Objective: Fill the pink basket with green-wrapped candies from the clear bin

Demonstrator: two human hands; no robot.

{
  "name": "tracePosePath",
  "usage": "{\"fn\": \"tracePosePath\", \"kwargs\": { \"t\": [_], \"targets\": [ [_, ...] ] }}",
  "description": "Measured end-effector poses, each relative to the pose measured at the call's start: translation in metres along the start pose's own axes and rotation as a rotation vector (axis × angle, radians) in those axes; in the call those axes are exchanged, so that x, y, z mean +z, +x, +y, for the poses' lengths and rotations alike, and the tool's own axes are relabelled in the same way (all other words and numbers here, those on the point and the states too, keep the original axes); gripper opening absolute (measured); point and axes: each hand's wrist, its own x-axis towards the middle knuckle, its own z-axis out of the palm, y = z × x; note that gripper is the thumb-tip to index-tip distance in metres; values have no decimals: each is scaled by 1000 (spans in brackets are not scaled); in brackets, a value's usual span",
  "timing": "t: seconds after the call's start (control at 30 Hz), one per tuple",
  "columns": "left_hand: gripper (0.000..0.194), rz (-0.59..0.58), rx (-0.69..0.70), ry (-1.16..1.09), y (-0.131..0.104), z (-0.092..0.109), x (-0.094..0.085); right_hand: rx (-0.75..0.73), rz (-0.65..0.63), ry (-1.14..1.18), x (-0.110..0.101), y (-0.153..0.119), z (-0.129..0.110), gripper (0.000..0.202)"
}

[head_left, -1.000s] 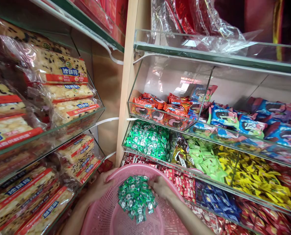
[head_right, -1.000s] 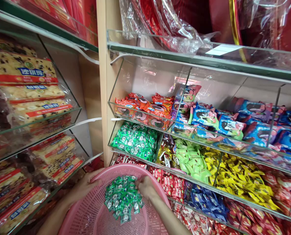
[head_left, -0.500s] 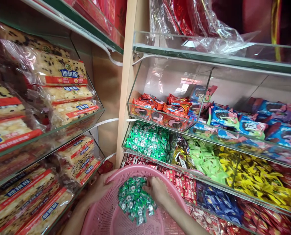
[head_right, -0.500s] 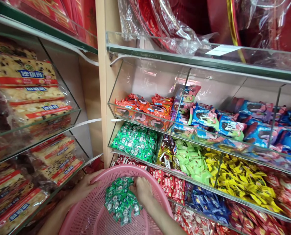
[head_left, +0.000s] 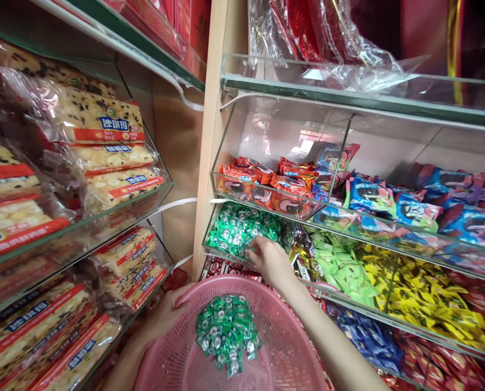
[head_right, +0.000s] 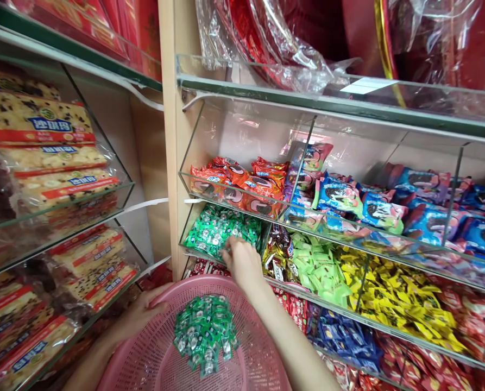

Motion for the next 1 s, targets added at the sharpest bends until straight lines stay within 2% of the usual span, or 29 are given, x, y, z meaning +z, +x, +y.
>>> {"fn": "tracePosePath", "kwargs": {
  "t": [0.13,0.27,0.53,0.63,0.73,0.8,0.87,1.0],
  "targets": [
    [48,-24,38,4,1,-1,0,58,-71,-160,9,16,15,21],
    [47,-12,31,15,2,0,0,51,-103,-165,15,19,19,17],
    [47,8,7,-36,0,8,2,40,-106,-192,14,19,18,14],
    [48,0,1,-24,-1,12,2,41,-80,-240,11,17,14,21],
    [48,-11,8,-25,-1,13,1,35,3,-257,5,11,8,26],
    [48,-24,17,-26,-1,13,1,-21,78,-200,1,4,1,26],
    [48,-27,20,-21,0,11,1,-147,105,-72,-2,-8,-6,28],
    [50,-23,1,-26,1,7,0,-448,-56,163,7,-36,-19,30]
  ]
}}
